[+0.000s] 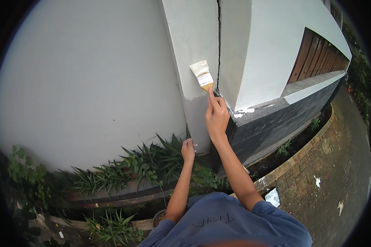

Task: Painting the exterior wall of a building using a paintbrush and white paint.

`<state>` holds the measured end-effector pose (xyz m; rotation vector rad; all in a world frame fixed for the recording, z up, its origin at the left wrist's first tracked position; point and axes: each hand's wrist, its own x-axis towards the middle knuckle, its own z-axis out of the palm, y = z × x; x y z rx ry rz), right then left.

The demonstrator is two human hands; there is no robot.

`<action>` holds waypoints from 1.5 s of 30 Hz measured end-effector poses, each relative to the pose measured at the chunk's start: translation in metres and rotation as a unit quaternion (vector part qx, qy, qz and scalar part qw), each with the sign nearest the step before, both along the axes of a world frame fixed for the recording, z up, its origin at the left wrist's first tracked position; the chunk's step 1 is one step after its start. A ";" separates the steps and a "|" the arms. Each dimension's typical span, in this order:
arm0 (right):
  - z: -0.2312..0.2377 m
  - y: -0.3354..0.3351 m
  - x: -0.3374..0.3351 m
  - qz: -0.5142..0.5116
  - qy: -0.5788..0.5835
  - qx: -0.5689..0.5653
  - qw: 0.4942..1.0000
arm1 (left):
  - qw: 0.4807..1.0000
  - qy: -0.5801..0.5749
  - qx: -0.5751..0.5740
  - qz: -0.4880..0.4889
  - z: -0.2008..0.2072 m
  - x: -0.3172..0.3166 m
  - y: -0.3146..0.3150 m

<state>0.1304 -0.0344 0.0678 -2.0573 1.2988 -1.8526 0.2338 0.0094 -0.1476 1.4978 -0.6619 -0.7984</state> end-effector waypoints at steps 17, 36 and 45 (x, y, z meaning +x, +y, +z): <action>0.023 -0.013 -0.004 0.007 0.019 -0.045 0.999 | 1.000 0.015 0.014 -0.007 -0.009 -0.004 0.003; -0.010 0.008 0.003 0.101 -0.069 0.049 0.991 | 0.996 0.017 0.073 -0.053 0.004 -0.027 0.011; -0.038 0.037 -0.006 0.063 -0.085 0.076 0.991 | 0.997 0.015 0.060 -0.040 -0.006 -0.021 0.012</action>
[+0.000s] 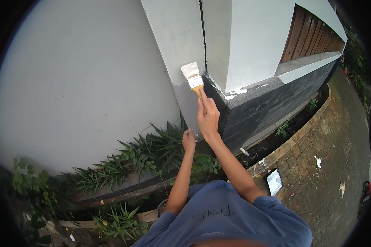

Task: Painting the exterior wall of a building using a paintbrush and white paint.

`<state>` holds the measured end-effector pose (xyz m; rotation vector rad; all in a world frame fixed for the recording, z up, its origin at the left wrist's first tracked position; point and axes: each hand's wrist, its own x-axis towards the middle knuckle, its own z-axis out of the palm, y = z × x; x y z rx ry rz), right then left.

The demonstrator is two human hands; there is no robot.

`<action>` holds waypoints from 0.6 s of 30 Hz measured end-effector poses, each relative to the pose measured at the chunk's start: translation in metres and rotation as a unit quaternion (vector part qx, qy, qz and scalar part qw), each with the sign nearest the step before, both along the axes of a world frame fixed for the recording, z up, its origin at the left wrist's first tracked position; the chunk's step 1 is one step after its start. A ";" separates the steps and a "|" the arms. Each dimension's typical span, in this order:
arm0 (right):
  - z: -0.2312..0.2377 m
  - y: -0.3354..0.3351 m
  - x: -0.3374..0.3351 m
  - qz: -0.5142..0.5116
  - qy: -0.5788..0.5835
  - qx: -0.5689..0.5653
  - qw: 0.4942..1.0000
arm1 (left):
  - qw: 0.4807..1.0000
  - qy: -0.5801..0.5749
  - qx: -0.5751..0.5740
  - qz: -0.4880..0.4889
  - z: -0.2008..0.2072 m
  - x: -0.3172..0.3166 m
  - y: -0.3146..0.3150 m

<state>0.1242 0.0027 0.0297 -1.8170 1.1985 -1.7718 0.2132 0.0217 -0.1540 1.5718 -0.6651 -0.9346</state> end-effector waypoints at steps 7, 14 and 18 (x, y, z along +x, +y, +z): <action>0.026 -0.030 0.012 0.008 0.039 -0.065 0.997 | 1.000 0.005 0.016 -0.008 0.013 -0.009 -0.002; -0.018 -0.010 -0.012 0.022 0.006 0.022 0.999 | 0.999 -0.011 -0.034 0.018 0.004 0.006 -0.015; -0.020 0.004 -0.025 -0.002 -0.042 0.011 0.999 | 0.996 -0.035 -0.080 0.024 0.022 0.025 -0.032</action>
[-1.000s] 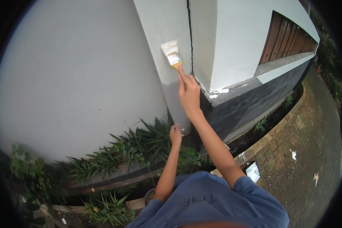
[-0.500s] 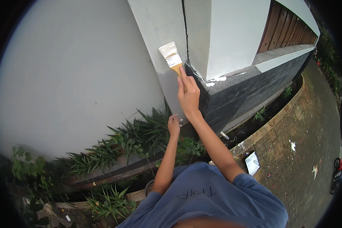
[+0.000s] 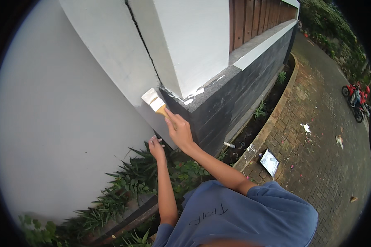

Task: Painting the exterior wall of a building using a paintbrush and white paint.

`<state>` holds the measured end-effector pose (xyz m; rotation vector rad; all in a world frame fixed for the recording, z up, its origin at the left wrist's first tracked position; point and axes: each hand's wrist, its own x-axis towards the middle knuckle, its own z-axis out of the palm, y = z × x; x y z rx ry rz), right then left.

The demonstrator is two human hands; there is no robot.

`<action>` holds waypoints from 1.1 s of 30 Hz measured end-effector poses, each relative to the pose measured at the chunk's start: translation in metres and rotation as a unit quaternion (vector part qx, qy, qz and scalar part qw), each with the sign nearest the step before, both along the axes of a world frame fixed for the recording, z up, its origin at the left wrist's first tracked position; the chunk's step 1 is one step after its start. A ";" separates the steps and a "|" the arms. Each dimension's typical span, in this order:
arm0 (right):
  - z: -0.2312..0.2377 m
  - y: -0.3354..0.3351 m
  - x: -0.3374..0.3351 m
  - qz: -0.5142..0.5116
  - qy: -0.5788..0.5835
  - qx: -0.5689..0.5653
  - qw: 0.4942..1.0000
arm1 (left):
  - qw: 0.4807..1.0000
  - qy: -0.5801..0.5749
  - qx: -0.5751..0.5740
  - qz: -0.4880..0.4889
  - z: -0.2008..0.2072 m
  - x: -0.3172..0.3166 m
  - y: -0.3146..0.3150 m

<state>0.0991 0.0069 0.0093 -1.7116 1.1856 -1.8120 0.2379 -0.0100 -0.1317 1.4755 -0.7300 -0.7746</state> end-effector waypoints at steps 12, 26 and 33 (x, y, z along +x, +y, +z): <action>0.030 0.070 -0.064 0.088 -0.119 0.033 0.988 | 0.992 0.020 -0.021 -0.119 0.055 -0.066 -0.012; -0.193 0.272 -0.262 -0.475 -0.189 0.363 0.779 | 0.977 -0.167 -0.116 -0.068 0.055 -0.190 0.038; -0.316 0.344 -0.288 -0.530 -0.329 0.547 0.558 | 0.990 -0.131 -0.058 -0.010 0.059 -0.211 0.033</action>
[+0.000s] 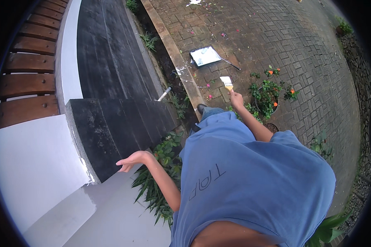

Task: Painting the exterior wall of a building using a paintbrush and white paint.

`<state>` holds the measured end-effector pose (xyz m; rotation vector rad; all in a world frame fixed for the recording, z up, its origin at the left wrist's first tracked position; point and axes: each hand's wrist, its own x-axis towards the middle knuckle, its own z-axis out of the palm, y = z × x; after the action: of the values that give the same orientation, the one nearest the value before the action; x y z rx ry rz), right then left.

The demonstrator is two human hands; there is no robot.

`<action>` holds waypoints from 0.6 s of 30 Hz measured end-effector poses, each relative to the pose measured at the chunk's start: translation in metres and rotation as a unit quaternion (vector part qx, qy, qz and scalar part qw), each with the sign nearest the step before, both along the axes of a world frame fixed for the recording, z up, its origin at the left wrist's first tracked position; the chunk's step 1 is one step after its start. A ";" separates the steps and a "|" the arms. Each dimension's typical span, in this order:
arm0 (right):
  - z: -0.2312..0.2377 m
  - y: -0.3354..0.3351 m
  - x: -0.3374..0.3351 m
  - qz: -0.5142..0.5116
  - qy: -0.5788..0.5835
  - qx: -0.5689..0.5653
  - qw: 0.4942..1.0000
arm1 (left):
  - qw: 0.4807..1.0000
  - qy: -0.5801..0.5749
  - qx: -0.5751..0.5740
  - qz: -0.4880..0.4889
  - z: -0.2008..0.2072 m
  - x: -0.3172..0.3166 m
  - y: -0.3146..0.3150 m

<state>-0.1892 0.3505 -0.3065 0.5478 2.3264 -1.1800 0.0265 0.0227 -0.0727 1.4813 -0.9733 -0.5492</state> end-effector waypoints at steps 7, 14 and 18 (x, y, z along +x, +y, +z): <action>0.003 -0.024 -0.048 -0.047 0.031 -0.050 0.997 | 0.999 -0.019 0.035 0.023 -0.010 0.005 -0.008; 0.030 0.001 -0.055 0.004 0.065 -0.089 0.994 | 0.996 -0.013 0.034 0.084 -0.003 -0.013 -0.009; -0.004 0.015 -0.102 -0.135 -0.035 -0.103 0.985 | 0.994 -0.015 -0.049 0.092 -0.017 -0.009 -0.011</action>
<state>-0.2915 0.3655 -0.3107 0.8322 2.0857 -1.4789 0.0175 0.0122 -0.0896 1.4766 -0.8636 -0.3413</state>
